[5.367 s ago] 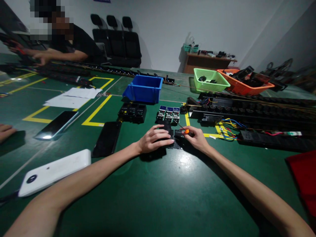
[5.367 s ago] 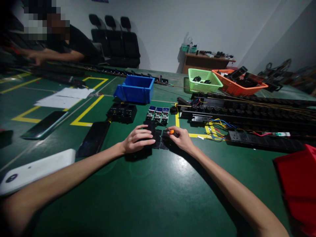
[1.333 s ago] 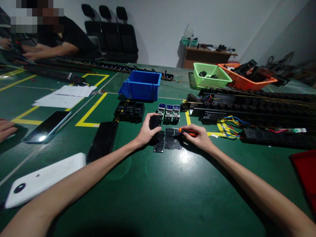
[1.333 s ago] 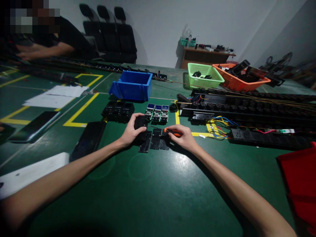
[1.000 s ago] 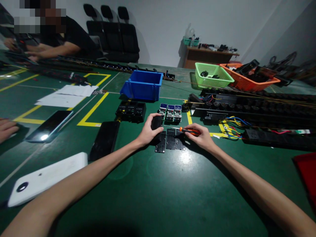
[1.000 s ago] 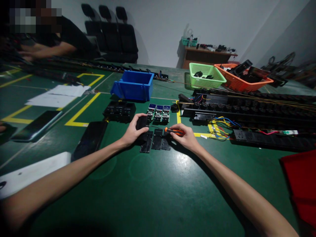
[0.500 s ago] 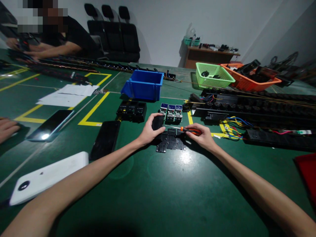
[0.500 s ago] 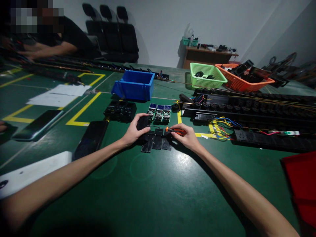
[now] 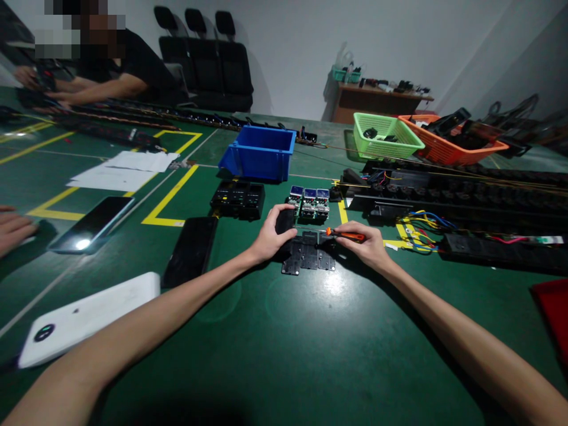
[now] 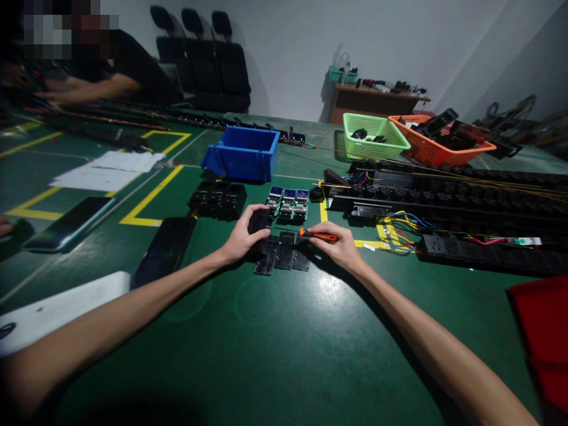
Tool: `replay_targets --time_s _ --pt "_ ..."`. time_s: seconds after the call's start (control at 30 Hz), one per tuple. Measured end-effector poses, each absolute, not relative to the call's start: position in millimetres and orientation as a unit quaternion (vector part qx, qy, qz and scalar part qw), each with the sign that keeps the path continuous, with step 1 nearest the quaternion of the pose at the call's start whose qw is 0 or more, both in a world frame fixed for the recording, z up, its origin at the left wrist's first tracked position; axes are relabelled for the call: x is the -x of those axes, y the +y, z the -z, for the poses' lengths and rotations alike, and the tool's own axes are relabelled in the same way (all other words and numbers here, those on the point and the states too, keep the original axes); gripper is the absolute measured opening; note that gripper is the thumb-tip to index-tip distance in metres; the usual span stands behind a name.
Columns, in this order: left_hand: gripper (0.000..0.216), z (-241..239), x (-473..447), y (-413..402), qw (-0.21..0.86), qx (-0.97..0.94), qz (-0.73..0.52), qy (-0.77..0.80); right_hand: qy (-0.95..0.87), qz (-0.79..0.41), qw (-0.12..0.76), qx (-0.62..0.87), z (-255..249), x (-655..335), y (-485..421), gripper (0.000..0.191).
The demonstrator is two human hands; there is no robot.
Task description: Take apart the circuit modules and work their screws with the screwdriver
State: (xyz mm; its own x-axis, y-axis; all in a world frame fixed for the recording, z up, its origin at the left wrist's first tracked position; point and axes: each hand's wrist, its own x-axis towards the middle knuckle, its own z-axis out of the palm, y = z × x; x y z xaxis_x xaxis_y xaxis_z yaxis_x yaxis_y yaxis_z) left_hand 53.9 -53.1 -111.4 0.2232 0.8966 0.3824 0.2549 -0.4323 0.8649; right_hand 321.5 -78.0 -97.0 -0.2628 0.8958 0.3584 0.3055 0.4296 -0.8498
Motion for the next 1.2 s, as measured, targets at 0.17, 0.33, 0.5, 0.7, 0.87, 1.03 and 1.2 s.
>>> replay_targets --time_s 0.17,0.33,0.5,0.7,0.87,1.03,1.2 --pt "0.048 111 -53 -54 0.331 -0.716 -0.463 0.405 -0.726 -0.334 0.432 0.418 101 -321 -78 0.024" --pt "0.049 109 -53 -54 0.315 -0.730 -0.454 0.403 -0.705 -0.348 0.449 0.423 108 -324 -77 0.024" --pt "0.049 108 -53 -55 0.307 -0.734 -0.451 0.405 -0.706 -0.356 0.458 0.406 110 -326 -74 0.021" --pt "0.048 109 -53 -55 0.308 -0.735 -0.448 0.405 -0.733 -0.279 0.489 0.381 107 -325 -71 0.020" --pt "0.047 108 -53 -55 0.307 -0.735 -0.448 0.406 -0.748 -0.257 0.457 0.407 105 -323 -75 0.018" --pt "0.047 108 -53 -56 0.303 -0.733 -0.448 0.412 -0.752 -0.254 0.416 0.443 105 -325 -78 0.015" --pt "0.048 109 -52 -55 0.299 -0.738 -0.446 0.409 -0.759 -0.239 0.445 0.412 103 -324 -77 0.012"
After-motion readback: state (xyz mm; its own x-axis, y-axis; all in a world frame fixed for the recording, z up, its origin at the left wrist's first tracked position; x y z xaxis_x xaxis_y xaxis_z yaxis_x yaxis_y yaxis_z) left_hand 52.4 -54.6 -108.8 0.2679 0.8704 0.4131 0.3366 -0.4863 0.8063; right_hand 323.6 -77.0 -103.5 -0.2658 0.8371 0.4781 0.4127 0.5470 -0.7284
